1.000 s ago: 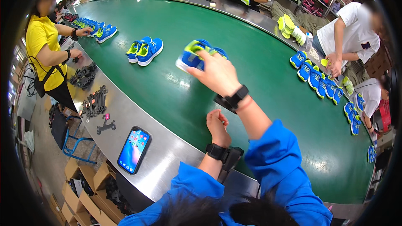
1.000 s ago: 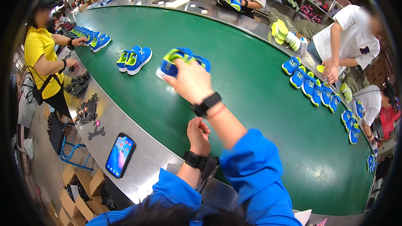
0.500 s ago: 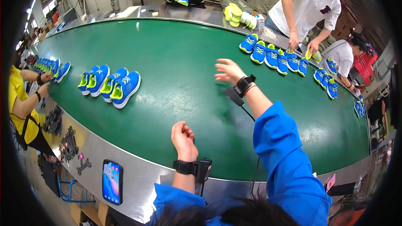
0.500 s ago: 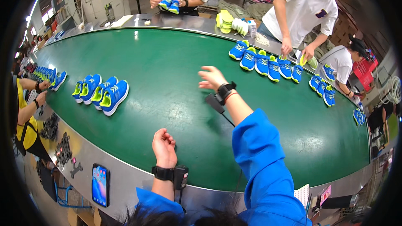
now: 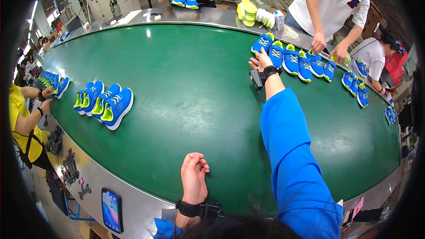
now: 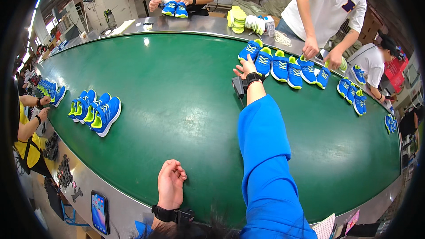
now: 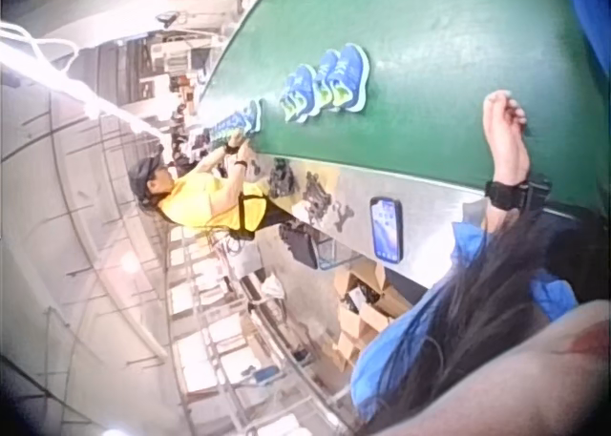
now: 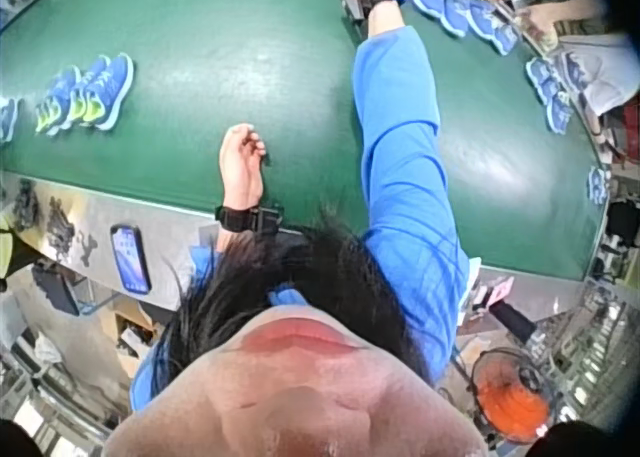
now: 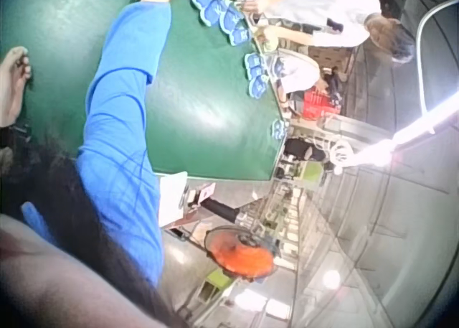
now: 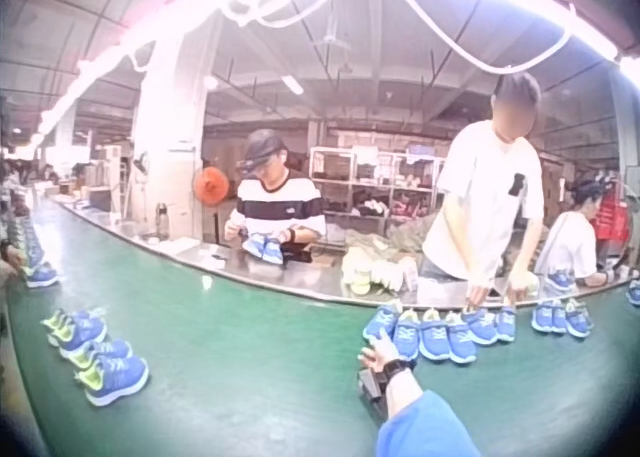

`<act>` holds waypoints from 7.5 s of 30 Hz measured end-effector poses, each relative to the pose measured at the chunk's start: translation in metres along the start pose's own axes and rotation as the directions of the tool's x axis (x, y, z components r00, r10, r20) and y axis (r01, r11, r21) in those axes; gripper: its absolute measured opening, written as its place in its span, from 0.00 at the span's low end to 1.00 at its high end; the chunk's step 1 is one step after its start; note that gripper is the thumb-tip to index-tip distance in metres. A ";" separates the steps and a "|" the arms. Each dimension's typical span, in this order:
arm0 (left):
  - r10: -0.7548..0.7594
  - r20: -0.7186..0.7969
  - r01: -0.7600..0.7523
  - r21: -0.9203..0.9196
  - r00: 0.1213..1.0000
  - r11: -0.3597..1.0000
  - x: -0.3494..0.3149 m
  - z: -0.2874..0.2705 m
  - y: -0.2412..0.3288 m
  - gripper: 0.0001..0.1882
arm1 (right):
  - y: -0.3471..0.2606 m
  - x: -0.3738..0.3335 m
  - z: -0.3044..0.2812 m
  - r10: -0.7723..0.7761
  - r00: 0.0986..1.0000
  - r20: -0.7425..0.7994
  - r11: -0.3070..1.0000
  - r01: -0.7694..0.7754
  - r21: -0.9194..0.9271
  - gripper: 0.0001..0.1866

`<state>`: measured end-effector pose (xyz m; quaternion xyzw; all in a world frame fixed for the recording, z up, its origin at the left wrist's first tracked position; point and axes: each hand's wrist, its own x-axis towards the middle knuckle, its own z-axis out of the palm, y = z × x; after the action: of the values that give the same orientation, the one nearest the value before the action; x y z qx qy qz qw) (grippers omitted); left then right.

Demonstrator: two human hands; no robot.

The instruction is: The person picks up pairs of blue and neon-green sneakers from a green conveyor belt, aligns them, and places them back on the belt. The process is repeated for multiple pairs while other workers handle shoes in the background.

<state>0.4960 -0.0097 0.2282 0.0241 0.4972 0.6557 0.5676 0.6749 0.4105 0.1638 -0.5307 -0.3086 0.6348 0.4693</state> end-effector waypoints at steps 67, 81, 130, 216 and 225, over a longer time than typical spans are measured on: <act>-0.391 0.446 0.238 0.360 0.805 0.902 -0.034 0.055 -0.037 0.20 | 0.052 -0.398 -0.127 0.126 0.955 0.269 0.969 -0.177 0.174 0.19; -0.122 0.449 0.042 0.185 0.885 0.982 -0.035 0.059 -0.025 0.27 | 0.044 -0.389 -0.122 -0.522 0.837 0.164 0.845 0.534 -0.037 0.29; 0.109 0.278 -0.210 0.363 0.954 0.908 -0.032 0.053 -0.044 0.19 | 0.036 -0.406 -0.119 -0.095 0.987 0.131 0.956 0.127 -0.263 0.24; 0.348 0.298 -0.427 0.812 0.889 0.397 -0.065 0.063 -0.035 0.17 | -0.103 -0.397 -0.137 0.317 0.872 0.372 0.543 0.155 -0.825 0.28; 0.290 0.491 -0.566 0.761 0.822 0.316 -0.066 0.061 -0.042 0.26 | 0.002 -0.469 -0.114 0.193 0.975 0.112 0.750 -0.074 -0.657 0.44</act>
<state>0.5854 -0.0282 0.2656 0.5345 0.6570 0.4149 0.3324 0.7824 -0.0353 0.3138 -0.6239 -0.5097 0.5640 0.1813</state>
